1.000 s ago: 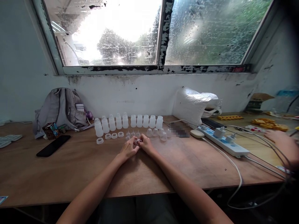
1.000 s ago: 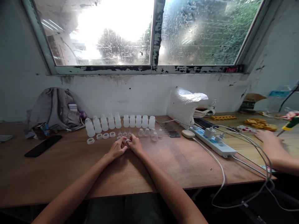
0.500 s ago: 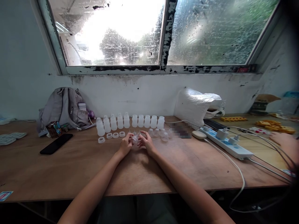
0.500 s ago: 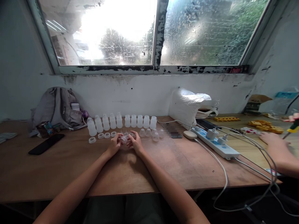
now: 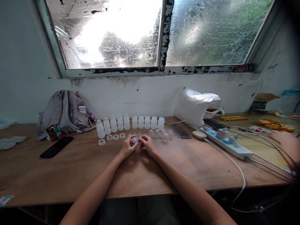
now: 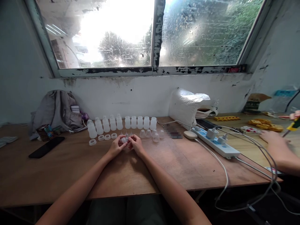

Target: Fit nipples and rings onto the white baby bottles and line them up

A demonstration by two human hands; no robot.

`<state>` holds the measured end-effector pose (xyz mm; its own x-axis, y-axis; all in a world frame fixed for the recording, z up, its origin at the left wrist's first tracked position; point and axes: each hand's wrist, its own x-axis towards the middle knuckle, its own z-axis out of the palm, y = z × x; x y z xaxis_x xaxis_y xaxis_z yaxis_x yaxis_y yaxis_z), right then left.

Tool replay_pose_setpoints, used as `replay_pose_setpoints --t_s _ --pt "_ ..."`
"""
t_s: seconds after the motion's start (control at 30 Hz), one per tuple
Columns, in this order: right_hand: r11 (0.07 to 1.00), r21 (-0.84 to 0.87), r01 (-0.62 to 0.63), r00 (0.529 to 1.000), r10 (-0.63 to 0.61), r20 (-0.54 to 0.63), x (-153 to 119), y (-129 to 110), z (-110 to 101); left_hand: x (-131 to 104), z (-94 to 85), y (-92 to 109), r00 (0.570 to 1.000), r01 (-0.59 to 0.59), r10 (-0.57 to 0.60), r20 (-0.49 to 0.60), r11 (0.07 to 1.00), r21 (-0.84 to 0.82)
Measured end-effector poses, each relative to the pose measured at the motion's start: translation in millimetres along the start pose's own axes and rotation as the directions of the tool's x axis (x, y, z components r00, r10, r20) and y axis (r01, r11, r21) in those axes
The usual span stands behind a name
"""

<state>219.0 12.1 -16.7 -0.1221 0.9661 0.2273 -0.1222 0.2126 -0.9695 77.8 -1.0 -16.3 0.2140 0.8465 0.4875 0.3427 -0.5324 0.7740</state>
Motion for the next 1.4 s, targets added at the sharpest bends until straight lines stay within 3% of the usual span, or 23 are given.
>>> replay_pose_setpoints --t_s 0.27,0.63,0.77,0.87,0.93,1.2,1.4 --pt "0.975 -0.208 0.075 0.995 -0.088 -0.055 5.1 16.1 0.1 1.3 -1.9 4.0 0.999 0.021 -0.030 0.018 0.932 0.361" --pt "1.000 0.002 -0.018 0.996 0.018 -0.091 10.9 22.8 -1.2 1.6 -3.6 2.6 0.996 -0.010 -0.041 0.085 0.853 0.521" --pt "0.998 0.050 -0.034 0.994 0.039 -0.102 11.0 21.5 -4.2 8.5 -11.1 2.4 0.985 -0.103 0.006 0.174 0.826 0.555" --pt "0.995 0.087 -0.046 0.989 0.058 -0.135 11.3 19.4 -10.3 22.4 -16.8 4.4 0.950 -0.224 0.056 0.307 0.809 0.544" --pt "0.992 0.113 -0.055 0.985 0.073 -0.159 11.6 17.6 -14.9 37.0 -19.6 5.1 0.946 -0.238 0.051 0.321 0.779 0.580" --pt "0.978 0.184 -0.100 0.970 0.137 -0.201 14.3 14.6 -21.3 114.5 -17.2 -4.6 0.994 -0.025 -0.058 0.090 0.689 0.725" --pt "0.971 0.207 -0.119 0.965 0.162 -0.204 17.7 17.5 -23.4 147.9 -8.7 -19.2 0.992 0.088 -0.126 -0.003 0.677 0.731"
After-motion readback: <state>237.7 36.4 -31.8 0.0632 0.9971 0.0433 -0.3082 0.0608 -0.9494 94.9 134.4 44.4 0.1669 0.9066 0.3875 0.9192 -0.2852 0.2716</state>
